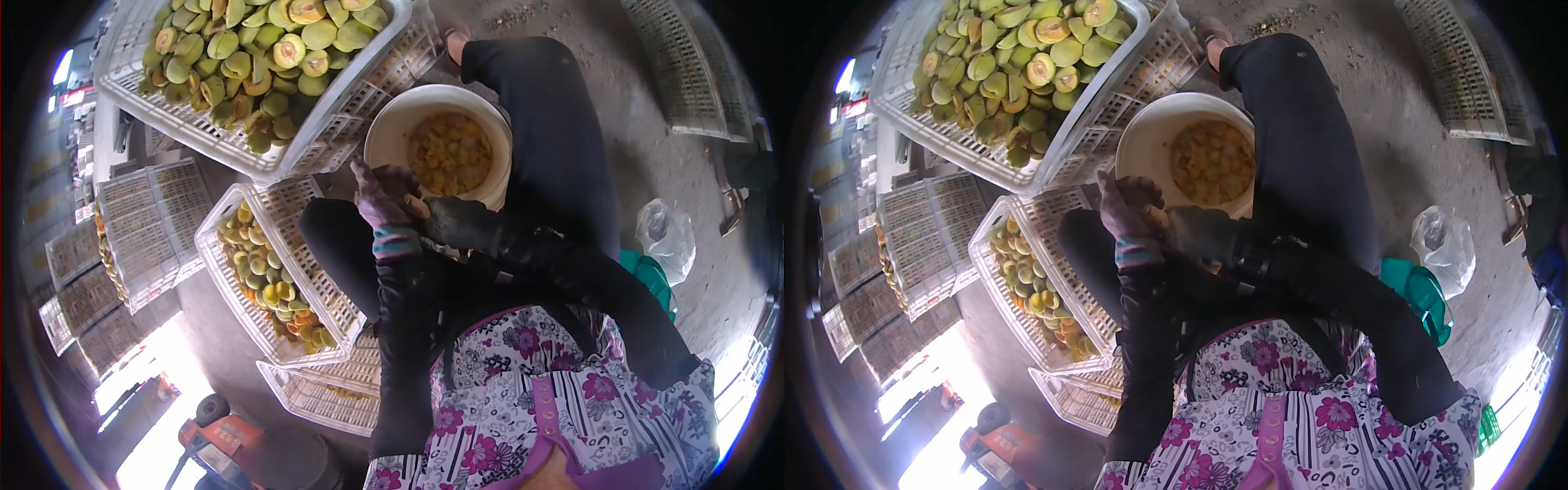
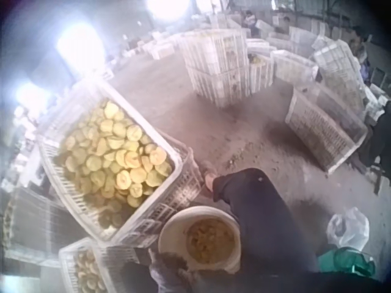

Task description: The recorder uses a small knife to pit and slice small green fruits from a crate into a bucket.

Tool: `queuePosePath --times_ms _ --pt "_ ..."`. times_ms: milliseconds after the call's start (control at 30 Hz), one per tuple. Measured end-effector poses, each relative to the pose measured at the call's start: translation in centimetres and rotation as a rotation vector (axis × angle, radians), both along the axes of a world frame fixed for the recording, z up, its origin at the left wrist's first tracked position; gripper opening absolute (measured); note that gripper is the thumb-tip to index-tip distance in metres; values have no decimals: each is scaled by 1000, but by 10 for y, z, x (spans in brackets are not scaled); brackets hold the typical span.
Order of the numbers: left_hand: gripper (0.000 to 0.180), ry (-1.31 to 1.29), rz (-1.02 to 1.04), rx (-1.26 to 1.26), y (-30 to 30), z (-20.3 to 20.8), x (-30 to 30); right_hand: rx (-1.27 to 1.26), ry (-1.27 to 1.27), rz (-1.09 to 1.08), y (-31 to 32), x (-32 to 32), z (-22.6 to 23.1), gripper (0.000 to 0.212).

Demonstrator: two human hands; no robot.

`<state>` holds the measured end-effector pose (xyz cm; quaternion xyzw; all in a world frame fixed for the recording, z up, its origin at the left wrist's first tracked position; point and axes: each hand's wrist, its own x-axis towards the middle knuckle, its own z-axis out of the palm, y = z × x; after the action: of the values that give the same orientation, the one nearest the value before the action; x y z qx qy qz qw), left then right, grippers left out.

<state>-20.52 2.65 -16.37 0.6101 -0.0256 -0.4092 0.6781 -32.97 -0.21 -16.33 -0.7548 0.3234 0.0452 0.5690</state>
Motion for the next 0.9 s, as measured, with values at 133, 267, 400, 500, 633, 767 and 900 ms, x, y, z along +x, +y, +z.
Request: queuePosePath --times_ms 133,267,400,500,633,767,900 --pt "39 513 -24 -53 -15 -6 14 126 12 -18 -24 -5 28 34" --pt "34 830 -217 -352 -13 -21 24 -109 11 50 -24 -7 13 29" --pt "32 654 -77 -245 -8 -3 32 -278 -121 112 -10 0 6 23" --pt "39 -140 201 26 -13 26 35 -765 75 21 4 -14 -69 19" --pt "29 -840 260 303 73 33 111 -428 18 -265 -13 -36 -53 24" --pt "34 -1267 359 1020 184 32 196 -892 -58 119 -4 -26 -80 19" --pt "25 -943 215 325 95 75 160 -833 -84 -27 4 -25 -64 11"
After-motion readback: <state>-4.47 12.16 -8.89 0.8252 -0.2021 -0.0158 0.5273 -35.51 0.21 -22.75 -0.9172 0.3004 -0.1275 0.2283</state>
